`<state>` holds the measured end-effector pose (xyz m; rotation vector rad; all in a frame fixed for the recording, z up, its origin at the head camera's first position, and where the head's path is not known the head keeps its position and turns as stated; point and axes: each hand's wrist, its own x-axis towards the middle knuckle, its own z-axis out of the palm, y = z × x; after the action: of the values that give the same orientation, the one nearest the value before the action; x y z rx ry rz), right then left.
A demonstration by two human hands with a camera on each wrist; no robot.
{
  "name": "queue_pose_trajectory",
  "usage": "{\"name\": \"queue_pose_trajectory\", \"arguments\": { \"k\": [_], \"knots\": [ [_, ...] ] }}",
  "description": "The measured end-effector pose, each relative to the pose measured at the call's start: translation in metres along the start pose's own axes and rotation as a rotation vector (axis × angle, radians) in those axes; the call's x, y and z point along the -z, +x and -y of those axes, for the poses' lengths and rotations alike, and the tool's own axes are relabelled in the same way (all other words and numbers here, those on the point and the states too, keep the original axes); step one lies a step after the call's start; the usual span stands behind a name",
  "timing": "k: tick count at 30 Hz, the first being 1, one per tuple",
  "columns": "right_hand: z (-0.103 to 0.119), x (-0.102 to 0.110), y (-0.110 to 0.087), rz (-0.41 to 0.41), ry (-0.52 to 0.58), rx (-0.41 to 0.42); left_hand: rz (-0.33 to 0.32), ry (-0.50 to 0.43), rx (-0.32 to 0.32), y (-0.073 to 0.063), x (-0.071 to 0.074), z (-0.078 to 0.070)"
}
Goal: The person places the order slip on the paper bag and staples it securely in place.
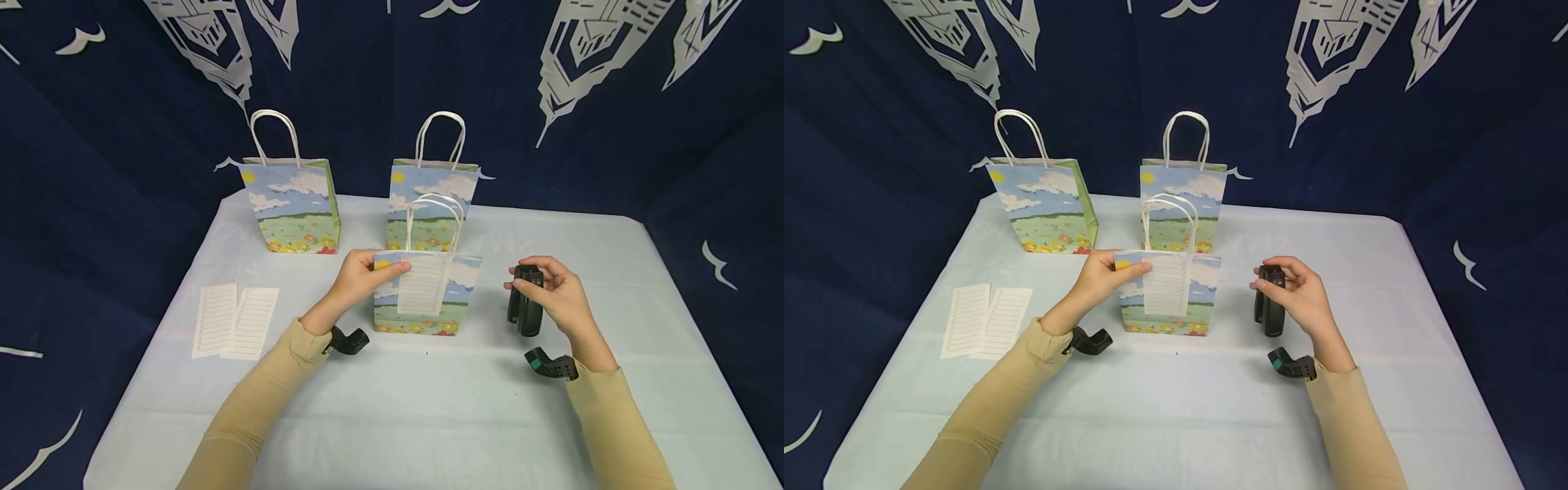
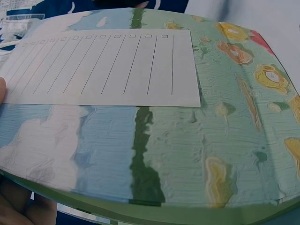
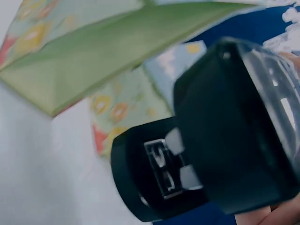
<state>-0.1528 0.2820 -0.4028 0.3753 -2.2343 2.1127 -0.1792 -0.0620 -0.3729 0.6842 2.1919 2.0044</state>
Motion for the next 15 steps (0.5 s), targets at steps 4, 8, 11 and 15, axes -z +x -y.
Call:
{"name": "queue_pose_trajectory", "arguments": {
  "k": [4, 8, 11, 15],
  "knots": [
    [0.016, -0.011, 0.002, -0.003, 0.055, 0.063, 0.009, -0.001, 0.011, -0.001, -0.001, 0.000],
    [0.033, -0.021, 0.006, -0.008, 0.102, 0.129, 0.009, 0.001, 0.008, -0.001, -0.001, 0.000],
    [0.043, -0.027, 0.009, 0.010, 0.135, 0.173, 0.005, 0.003, 0.012, -0.001, -0.001, -0.001],
    [0.054, -0.034, 0.012, 0.030, 0.173, 0.222, 0.005, 0.000, 0.015, -0.001, -0.001, -0.001]
  ]
}}
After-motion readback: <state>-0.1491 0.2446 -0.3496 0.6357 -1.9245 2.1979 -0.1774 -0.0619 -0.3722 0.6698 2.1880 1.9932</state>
